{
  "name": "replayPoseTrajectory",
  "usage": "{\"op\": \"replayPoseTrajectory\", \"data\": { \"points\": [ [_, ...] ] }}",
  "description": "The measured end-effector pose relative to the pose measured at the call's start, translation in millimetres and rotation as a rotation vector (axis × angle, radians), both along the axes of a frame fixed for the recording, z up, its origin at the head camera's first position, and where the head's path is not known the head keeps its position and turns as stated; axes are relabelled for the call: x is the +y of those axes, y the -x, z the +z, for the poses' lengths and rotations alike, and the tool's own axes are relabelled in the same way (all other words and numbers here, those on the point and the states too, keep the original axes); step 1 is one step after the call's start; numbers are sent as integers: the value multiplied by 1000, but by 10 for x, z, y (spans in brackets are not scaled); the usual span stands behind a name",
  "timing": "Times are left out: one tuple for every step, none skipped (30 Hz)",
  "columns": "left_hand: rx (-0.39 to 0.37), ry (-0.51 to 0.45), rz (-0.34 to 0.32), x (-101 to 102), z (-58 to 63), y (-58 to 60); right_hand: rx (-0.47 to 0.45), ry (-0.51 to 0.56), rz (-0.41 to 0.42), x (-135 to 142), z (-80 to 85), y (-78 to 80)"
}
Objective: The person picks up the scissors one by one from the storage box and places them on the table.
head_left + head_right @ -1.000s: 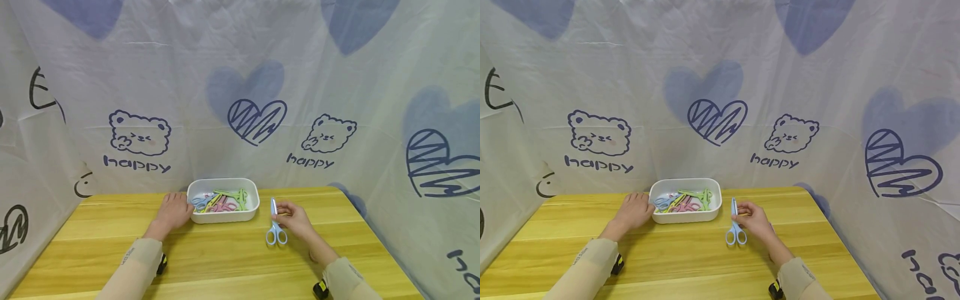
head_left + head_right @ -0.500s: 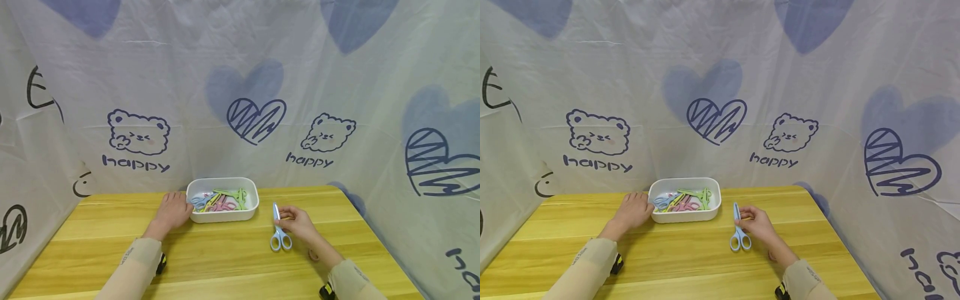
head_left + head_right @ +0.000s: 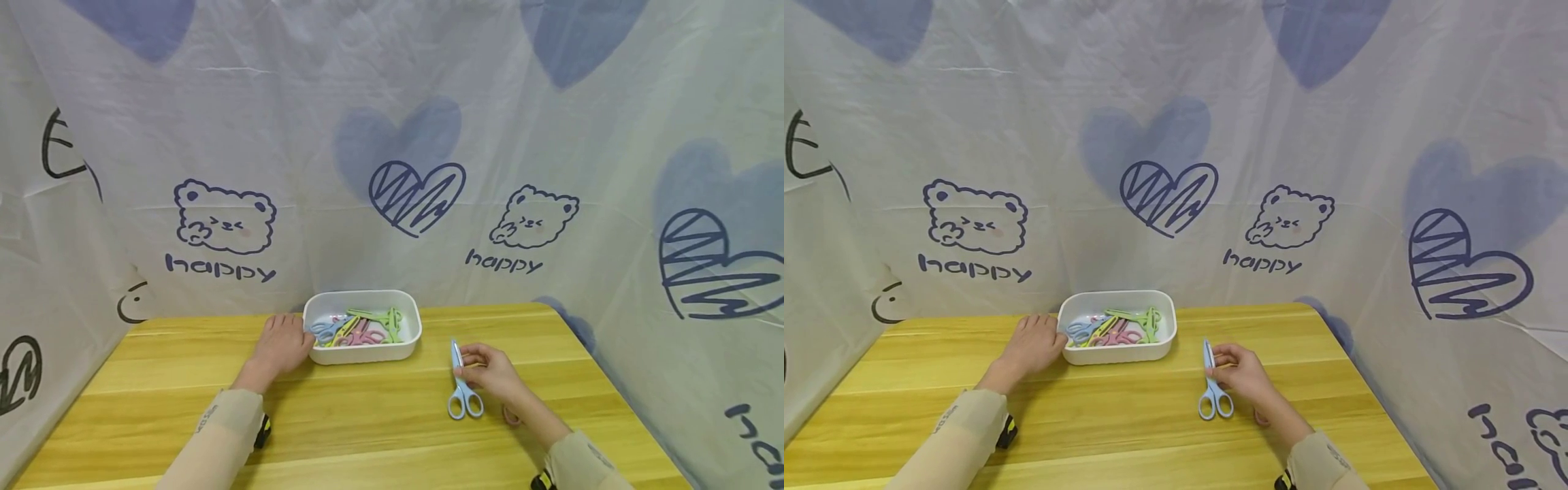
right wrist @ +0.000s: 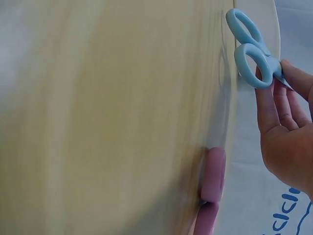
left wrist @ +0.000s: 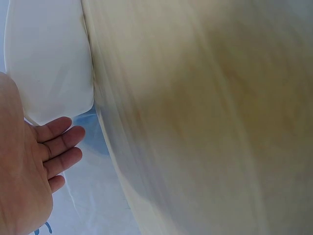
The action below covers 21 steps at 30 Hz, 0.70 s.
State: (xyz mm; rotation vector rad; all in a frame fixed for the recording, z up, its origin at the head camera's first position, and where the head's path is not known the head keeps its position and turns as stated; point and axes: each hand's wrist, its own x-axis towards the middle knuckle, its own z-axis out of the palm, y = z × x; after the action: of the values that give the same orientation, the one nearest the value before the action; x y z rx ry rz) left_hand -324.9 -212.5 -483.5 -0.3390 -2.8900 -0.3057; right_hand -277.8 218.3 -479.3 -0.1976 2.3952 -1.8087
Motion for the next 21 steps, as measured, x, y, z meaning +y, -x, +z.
{"op": "replayPoseTrajectory", "data": {
  "points": [
    [0, 1, 0, 0, 1, -1, -3, -2, 5, 7, 1, -9],
    [-1, 2, 1, 0, 0, -3, -6, -5, 7, 15, 1, -17],
    [-4, 2, 1, 1, 1, -5, -9, -8, 11, 23, -1, -23],
    [-5, 3, 2, 1, 0, -7, -11, -8, 13, 28, -2, -29],
    [-8, 3, 3, 2, 1, -9, -13, -7, 17, 35, -5, -35],
    [-10, 4, 3, 6, 4, -14, -15, -4, 18, 41, -10, -39],
    [-13, 2, 4, 8, 6, -16, -14, -3, 23, 48, -13, -42],
    [-15, 1, 3, 9, 7, -17, -15, -4, 24, 57, -20, -42],
    [-16, 0, 2, 10, 11, -20, -16, -3, 25, 64, -26, -45],
    [-16, 0, 2, 10, 13, -21, -18, -2, 25, 70, -30, -49],
    [-17, 0, 2, 9, 16, -23, -18, -4, 26, 77, -35, -53],
    [-17, 1, 1, 9, 19, -25, -18, -7, 28, 85, -40, -55],
    [-18, 0, 2, 7, 21, -25, -19, -10, 30, 92, -42, -59],
    [-17, 1, 0, 7, 22, -25, -20, -14, 30, 98, -46, -64],
    [-18, 2, -1, 7, 23, -25, -18, -18, 32, 103, -49, -68],
    [-19, 3, -1, 6, 26, -24, -15, -23, 36, 108, -52, -72],
    [-19, 4, -2, 6, 28, -24, -12, -30, 40, 114, -55, -77],
    [-20, 4, -4, 6, 29, -23, -9, -38, 43, 122, -67, -76],
    [-19, 5, -4, 6, 29, -23, -6, -48, 44, 128, -79, -76],
    [-19, 6, -3, 4, 29, -23, 0, -56, 47, 134, -87, -79],
    [-18, 7, -3, 4, 28, -20, 7, -67, 49, 141, -94, -80]
  ]
}}
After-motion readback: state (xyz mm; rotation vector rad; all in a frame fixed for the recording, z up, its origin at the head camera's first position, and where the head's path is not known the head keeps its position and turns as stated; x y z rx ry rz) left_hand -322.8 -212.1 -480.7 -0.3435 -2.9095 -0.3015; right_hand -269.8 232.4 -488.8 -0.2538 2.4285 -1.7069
